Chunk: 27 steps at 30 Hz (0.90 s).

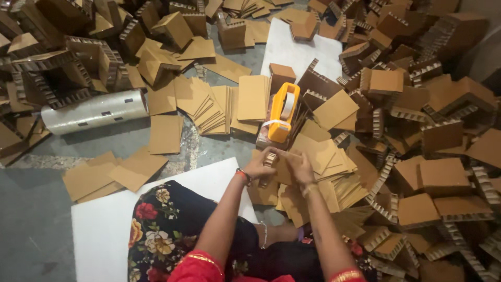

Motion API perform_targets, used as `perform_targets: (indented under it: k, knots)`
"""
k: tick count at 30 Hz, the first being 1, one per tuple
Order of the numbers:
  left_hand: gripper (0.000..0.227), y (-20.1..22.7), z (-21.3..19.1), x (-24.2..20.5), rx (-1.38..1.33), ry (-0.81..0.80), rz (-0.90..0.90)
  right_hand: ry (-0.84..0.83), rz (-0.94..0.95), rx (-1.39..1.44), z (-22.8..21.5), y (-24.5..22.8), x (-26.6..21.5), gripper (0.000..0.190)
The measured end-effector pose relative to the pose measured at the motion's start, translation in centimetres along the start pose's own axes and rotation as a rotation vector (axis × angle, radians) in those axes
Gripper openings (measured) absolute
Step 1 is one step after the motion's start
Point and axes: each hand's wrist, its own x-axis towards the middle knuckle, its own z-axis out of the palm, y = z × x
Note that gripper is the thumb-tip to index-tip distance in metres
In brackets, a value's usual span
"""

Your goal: The person sits on the floor and assembles small cardboard boxes by folding the flaps and securing them with clear tape from a yellow dispenser. They repeatedly pick up flat cardboard pieces, fold them into box shapes, apply tape, and place the finished boxes into a growing pile.

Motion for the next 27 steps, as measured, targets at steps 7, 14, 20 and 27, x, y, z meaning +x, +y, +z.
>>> perform_targets:
  k: [7, 14, 20, 27]
  knots:
    - [0.065, -3.0, -1.0, 0.4, -0.038, 0.128, -0.023, 0.100, -0.267, -0.299, 3.2, -2.5, 14.8, 0.035]
    - [0.066, -3.9, 0.0, 1.0, -0.118, 0.107, -0.038, 0.131, -0.364, -0.250, 3.4, -8.3, 0.4, 0.023]
    - [0.062, -3.1, 0.1, 0.5, -0.101, 0.149, -0.089, 0.200, -0.077, -0.287, 4.1, -7.6, -7.6, 0.061]
    - [0.065, -0.5, 0.2, 0.1, -0.084, 0.095, 0.084, 0.180, -0.134, -0.956, 3.7, -8.5, -4.9, 0.083]
